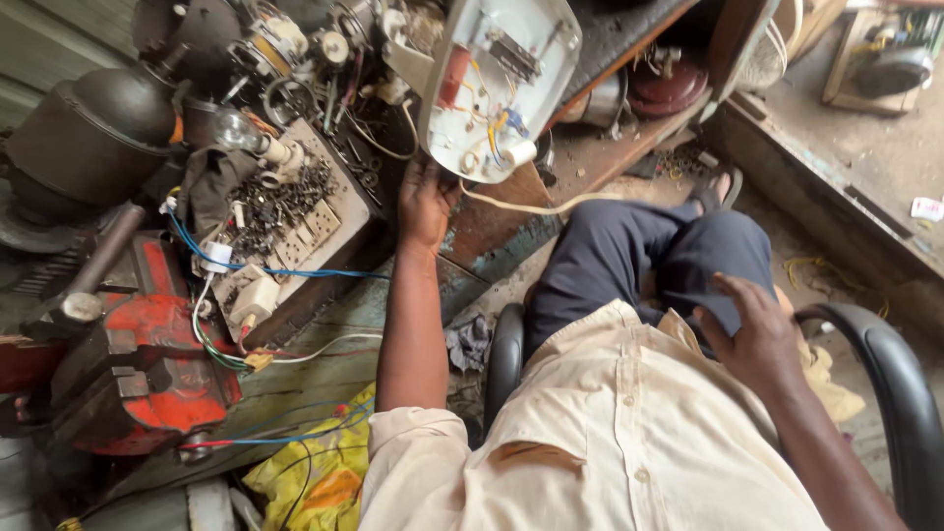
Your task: The person holds a small cylindrical electrical component, turning it over and manipulating it with both hands. They then place it on a cluttered workbench and pick up a white plastic housing, opening it to access internal wiring. The person twists and adjusts wires inside the housing.
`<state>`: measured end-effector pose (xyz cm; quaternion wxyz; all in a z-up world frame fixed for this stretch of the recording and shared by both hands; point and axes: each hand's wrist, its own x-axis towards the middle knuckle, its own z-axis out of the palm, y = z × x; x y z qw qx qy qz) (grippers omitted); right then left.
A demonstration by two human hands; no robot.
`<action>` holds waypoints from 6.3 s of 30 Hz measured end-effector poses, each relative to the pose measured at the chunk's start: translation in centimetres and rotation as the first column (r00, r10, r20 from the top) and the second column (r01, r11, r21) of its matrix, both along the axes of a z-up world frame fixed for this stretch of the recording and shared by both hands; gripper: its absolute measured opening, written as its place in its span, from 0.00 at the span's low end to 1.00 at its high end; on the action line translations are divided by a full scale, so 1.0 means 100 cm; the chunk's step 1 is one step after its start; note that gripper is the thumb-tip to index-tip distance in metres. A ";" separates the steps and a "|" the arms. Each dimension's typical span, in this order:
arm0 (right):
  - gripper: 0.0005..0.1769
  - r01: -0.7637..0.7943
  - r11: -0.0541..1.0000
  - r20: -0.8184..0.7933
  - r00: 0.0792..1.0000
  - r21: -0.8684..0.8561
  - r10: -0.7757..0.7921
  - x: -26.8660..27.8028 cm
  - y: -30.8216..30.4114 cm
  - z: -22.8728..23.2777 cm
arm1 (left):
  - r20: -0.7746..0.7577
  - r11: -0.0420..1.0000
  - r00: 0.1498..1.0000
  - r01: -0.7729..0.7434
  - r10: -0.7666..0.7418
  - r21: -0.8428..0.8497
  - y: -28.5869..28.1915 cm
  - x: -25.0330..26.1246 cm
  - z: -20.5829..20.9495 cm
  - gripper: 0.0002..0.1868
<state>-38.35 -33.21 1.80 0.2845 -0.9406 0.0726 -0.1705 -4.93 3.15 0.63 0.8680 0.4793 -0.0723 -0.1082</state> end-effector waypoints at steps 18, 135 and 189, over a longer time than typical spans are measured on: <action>0.33 -0.358 0.858 -0.146 0.934 -0.368 0.327 0.077 -0.009 0.108 | 0.034 0.994 0.998 0.059 -0.056 -0.091 -0.002 0.012 -0.001 0.21; 0.15 -0.085 -0.028 0.085 0.815 0.996 0.572 0.237 0.059 0.030 | 0.648 0.277 0.760 -0.635 0.054 0.721 -0.058 -0.099 0.130 0.06; 0.23 -0.832 0.254 0.238 0.409 0.493 0.881 0.215 0.076 0.077 | 0.535 0.243 0.841 -0.504 -0.081 0.829 -0.073 -0.097 0.145 0.16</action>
